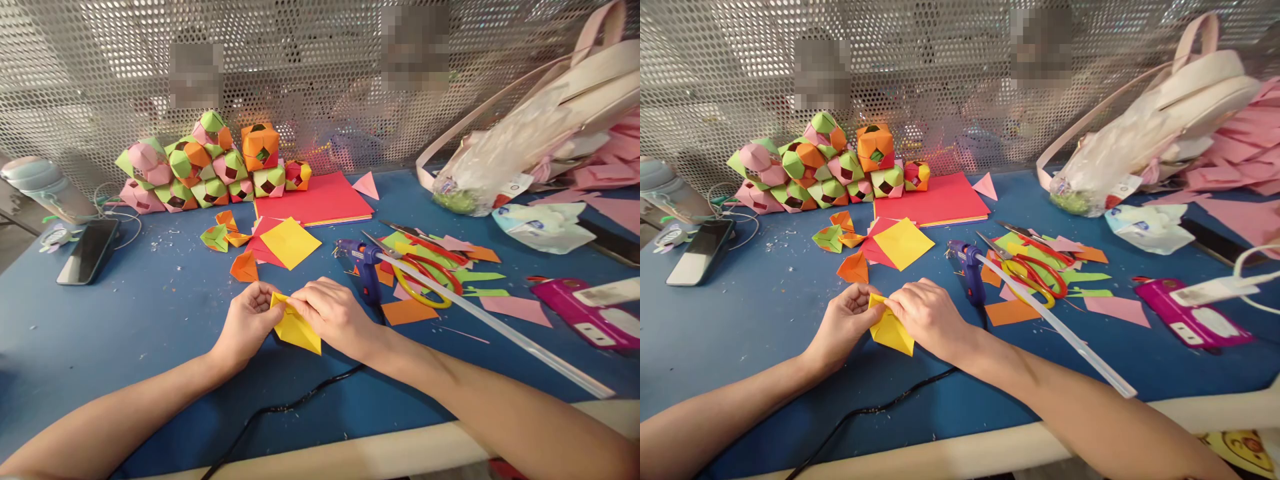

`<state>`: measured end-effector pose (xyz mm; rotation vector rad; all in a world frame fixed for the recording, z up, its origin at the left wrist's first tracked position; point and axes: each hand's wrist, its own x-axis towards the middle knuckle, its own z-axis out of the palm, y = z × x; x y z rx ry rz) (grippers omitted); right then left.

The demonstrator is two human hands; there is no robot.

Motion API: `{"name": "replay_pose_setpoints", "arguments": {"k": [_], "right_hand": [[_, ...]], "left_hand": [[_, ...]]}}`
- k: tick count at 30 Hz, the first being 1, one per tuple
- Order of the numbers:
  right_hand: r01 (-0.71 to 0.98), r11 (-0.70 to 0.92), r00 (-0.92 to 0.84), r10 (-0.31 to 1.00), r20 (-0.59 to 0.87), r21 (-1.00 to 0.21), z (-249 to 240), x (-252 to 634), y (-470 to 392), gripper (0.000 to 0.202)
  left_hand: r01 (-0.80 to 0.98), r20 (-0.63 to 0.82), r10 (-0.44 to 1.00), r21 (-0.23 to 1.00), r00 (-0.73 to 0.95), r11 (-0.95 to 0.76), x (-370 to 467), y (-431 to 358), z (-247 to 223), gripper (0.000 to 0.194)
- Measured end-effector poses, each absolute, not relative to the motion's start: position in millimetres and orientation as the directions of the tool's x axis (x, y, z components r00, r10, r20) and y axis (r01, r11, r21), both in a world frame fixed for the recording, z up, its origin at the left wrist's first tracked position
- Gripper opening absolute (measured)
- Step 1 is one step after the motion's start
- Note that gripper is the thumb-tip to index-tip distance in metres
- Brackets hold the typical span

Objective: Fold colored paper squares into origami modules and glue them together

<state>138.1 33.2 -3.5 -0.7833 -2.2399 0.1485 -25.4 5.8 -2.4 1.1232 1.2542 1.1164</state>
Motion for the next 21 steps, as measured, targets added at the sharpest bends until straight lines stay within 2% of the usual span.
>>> {"name": "replay_pose_setpoints", "arguments": {"k": [5,11,18,21], "right_hand": [[0.485,0.805,-0.541,0.584,0.605,-0.343,-0.4,138.3,32.0,0.013],[0.453,0.805,-0.552,0.591,0.588,-0.384,0.4,137.1,29.8,0.021],[0.389,0.824,-0.569,0.567,0.596,-0.413,-1.6,136.2,31.0,0.019],[0.359,0.810,-0.561,0.585,0.586,-0.464,-0.3,137.0,31.8,0.014]], "left_hand": [[0.048,-0.151,0.988,0.988,0.033,0.149,-24.5,4.1,-4.0,0.009],[0.135,-0.138,0.989,0.982,0.052,0.130,-22.0,0.6,-3.5,0.014],[0.185,-0.128,0.987,0.977,0.095,0.109,-23.8,0.0,-4.5,0.006],[0.159,-0.131,0.987,0.981,0.094,0.115,-24.2,1.5,-5.4,0.005]]}}
